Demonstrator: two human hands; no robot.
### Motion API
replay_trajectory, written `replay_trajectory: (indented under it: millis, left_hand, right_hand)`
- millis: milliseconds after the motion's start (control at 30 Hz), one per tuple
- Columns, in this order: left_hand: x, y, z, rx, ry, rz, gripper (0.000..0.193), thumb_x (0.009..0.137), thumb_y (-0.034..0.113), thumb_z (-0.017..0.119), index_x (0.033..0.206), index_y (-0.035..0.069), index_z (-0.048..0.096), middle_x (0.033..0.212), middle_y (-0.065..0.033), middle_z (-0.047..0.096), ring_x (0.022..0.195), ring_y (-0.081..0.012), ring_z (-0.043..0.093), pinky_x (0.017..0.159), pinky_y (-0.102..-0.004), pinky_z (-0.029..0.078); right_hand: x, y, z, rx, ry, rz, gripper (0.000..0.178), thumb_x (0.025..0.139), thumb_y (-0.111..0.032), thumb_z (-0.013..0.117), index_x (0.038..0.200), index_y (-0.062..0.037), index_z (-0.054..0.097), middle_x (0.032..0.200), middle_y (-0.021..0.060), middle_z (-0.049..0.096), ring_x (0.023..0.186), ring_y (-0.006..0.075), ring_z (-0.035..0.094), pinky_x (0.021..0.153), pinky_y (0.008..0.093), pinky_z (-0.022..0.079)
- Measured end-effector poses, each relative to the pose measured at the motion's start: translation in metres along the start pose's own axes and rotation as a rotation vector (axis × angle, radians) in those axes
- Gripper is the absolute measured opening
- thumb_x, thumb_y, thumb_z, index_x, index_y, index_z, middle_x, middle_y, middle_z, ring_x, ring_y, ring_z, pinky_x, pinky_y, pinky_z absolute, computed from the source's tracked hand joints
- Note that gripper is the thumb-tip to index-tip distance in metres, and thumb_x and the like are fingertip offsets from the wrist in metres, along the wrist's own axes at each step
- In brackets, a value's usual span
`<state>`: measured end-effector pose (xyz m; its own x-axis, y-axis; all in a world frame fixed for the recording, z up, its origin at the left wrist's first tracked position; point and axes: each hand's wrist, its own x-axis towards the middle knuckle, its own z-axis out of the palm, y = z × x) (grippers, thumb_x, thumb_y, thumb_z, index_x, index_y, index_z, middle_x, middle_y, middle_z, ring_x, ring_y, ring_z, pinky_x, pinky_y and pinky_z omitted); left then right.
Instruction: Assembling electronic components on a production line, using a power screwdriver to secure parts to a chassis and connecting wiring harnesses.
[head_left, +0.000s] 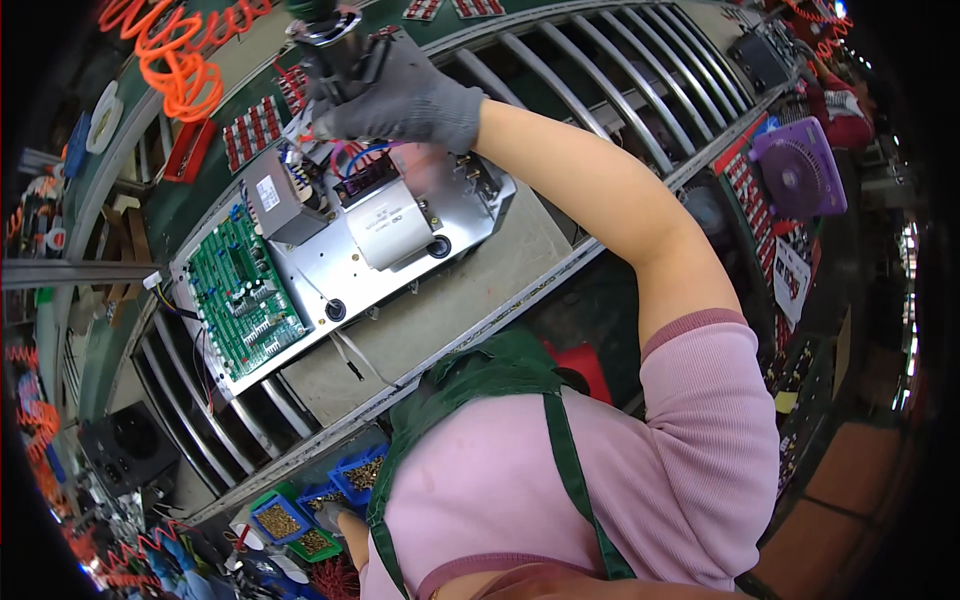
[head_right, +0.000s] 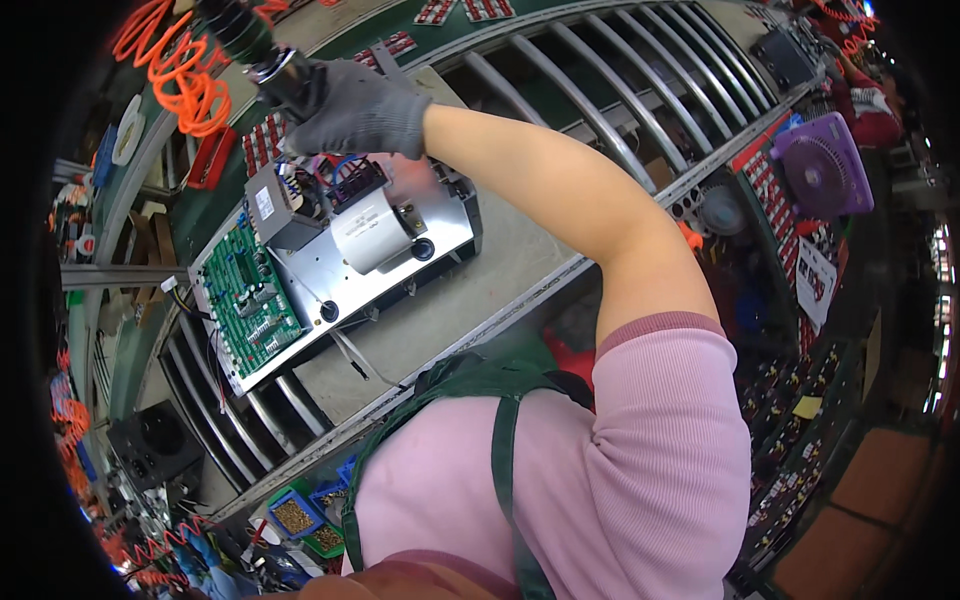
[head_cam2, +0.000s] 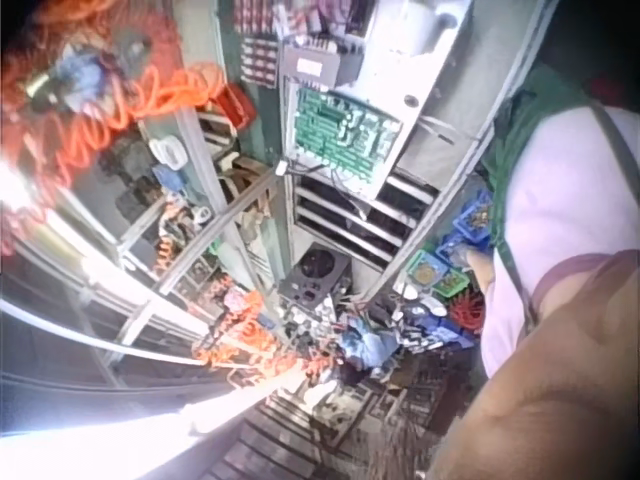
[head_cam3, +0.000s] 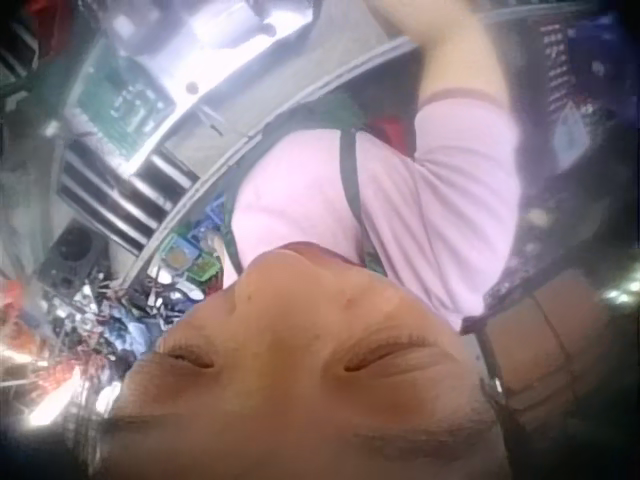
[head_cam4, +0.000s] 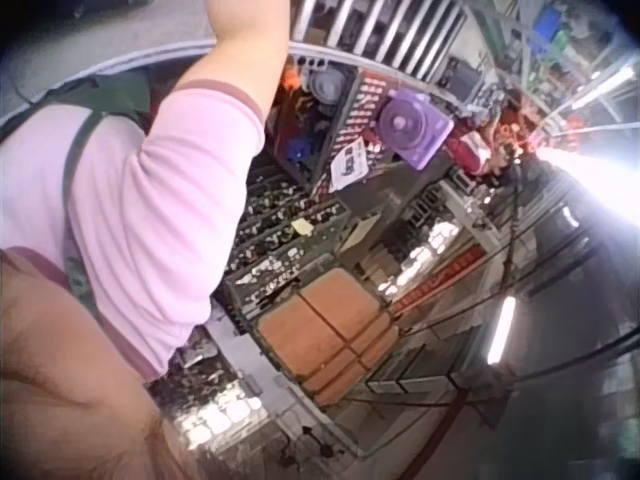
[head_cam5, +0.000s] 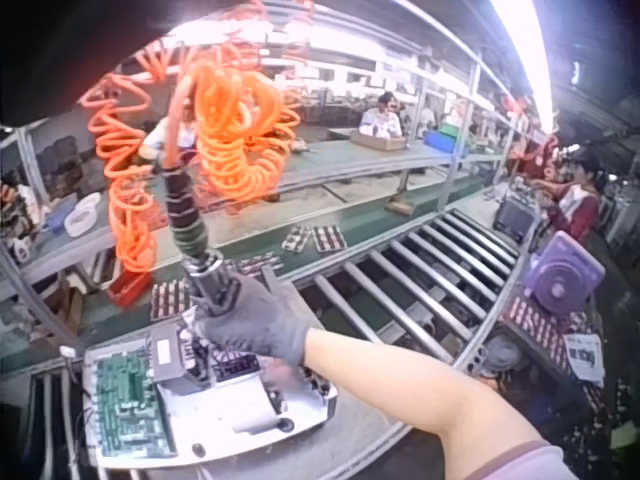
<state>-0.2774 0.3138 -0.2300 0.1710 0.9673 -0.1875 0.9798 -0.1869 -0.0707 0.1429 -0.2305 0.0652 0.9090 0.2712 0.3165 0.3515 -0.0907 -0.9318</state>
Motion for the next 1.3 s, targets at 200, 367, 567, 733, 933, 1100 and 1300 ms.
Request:
replay_trajectory:
  millis: [200, 367, 567, 733, 933, 1100, 1300]
  left_hand:
    - [-0.005, -0.009, -0.008, -0.013, 0.011, 0.012, 0.035, 0.089, 0.034, 0.051, 0.109, 0.006, 0.061, 0.086, -0.0129, 0.063, 0.071, -0.0276, 0.06, 0.063, -0.0379, 0.049]
    - [-0.005, -0.017, -0.001, -0.023, -0.003, 0.013, 0.035, 0.09, 0.034, 0.051, 0.109, 0.006, 0.061, 0.084, -0.012, 0.062, 0.069, -0.0264, 0.058, 0.061, -0.037, 0.048]
    - [-0.009, -0.023, -0.012, -0.063, 0.003, 0.009, 0.035, 0.09, 0.034, 0.051, 0.109, 0.006, 0.06, 0.081, -0.0111, 0.061, 0.066, -0.0249, 0.057, 0.059, -0.0359, 0.047]
    - [-0.013, -0.031, -0.023, -0.096, 0.013, 0.008, 0.035, 0.091, 0.034, 0.05, 0.109, 0.006, 0.06, 0.079, -0.0102, 0.059, 0.064, -0.0238, 0.055, 0.057, -0.035, 0.046]
    - [-0.019, -0.03, -0.03, -0.124, 0.013, 0.019, 0.035, 0.091, 0.034, 0.05, 0.109, 0.006, 0.06, 0.076, -0.0093, 0.058, 0.062, -0.0223, 0.053, 0.055, -0.0339, 0.045]
    - [-0.023, -0.031, -0.034, -0.154, 0.008, 0.021, 0.035, 0.092, 0.035, 0.05, 0.109, 0.006, 0.059, 0.074, -0.0084, 0.057, 0.06, -0.0211, 0.052, 0.054, -0.033, 0.044]
    - [-0.026, -0.03, -0.042, -0.192, 0.005, 0.042, 0.035, 0.092, 0.035, 0.05, 0.109, 0.006, 0.059, 0.072, -0.0075, 0.056, 0.057, -0.0197, 0.05, 0.051, -0.0319, 0.043]
  right_hand:
    - [0.001, -0.011, -0.003, -0.305, -0.022, 0.044, 0.034, 0.068, -0.022, 0.066, 0.099, -0.0091, 0.062, 0.076, 0.0046, 0.064, 0.07, 0.0108, 0.056, 0.069, 0.0263, 0.048]
    - [-0.001, -0.008, -0.005, -0.398, -0.006, 0.009, 0.03, 0.068, -0.023, 0.067, 0.093, -0.0071, 0.061, 0.074, 0.0062, 0.063, 0.068, 0.0127, 0.057, 0.071, 0.0273, 0.047]
    - [0.003, -0.002, -0.006, -0.251, -0.068, 0.047, 0.037, 0.068, -0.026, 0.068, 0.101, -0.0101, 0.062, 0.079, 0.0065, 0.066, 0.071, 0.0146, 0.059, 0.074, 0.0279, 0.048]
    - [0.003, -0.007, -0.009, -0.237, -0.094, 0.08, 0.041, 0.068, -0.026, 0.068, 0.105, -0.0126, 0.063, 0.083, 0.0068, 0.067, 0.074, 0.0137, 0.06, 0.076, 0.0273, 0.048]
    - [-0.001, -0.01, -0.009, -0.145, -0.023, 0.067, 0.04, 0.066, -0.025, 0.069, 0.104, -0.0123, 0.063, 0.083, 0.0053, 0.067, 0.075, 0.013, 0.061, 0.076, 0.0261, 0.049]
    - [0.006, 0.001, -0.008, -0.183, -0.041, 0.082, 0.043, 0.063, -0.025, 0.07, 0.098, -0.0051, 0.057, 0.078, 0.0078, 0.065, 0.07, 0.0151, 0.062, 0.067, 0.0289, 0.051]
    - [0.008, 0.004, -0.01, -0.234, -0.023, 0.053, 0.038, 0.061, -0.029, 0.069, 0.088, -0.0044, 0.06, 0.077, 0.0135, 0.064, 0.071, 0.0261, 0.062, 0.071, 0.0328, 0.05]
